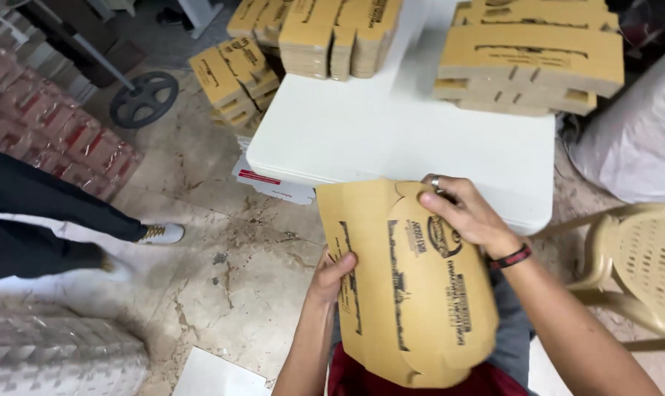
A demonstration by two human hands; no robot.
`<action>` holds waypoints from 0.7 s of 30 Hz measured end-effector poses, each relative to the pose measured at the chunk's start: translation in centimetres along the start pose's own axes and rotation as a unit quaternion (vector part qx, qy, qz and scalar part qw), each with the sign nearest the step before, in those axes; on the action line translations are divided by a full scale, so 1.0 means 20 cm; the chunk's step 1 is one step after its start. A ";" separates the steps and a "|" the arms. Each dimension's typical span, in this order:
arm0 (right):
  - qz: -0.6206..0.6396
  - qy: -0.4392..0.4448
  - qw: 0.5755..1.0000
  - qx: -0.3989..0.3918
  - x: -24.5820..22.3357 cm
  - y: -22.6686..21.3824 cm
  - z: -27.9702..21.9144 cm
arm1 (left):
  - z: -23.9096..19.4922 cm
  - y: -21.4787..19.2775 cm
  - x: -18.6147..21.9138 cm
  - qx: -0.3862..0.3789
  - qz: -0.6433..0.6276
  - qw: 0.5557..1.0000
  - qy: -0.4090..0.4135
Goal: Sorting and folding cardboard food packaging boxes at a table
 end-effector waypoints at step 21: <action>-0.374 -0.029 0.925 -0.052 -0.33 0.47 -0.25 | 0.14 -0.05 0.10 -0.037 0.716 0.697 0.017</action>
Point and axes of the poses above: each hand's wrist, its own z-axis towards the middle knuckle, its own y-axis out of the palm, x = y × z, the point moved 2 cm from there along z, towards the middle knuckle, and after that the axes turned 10 degrees about z, right-handed, at the moved point
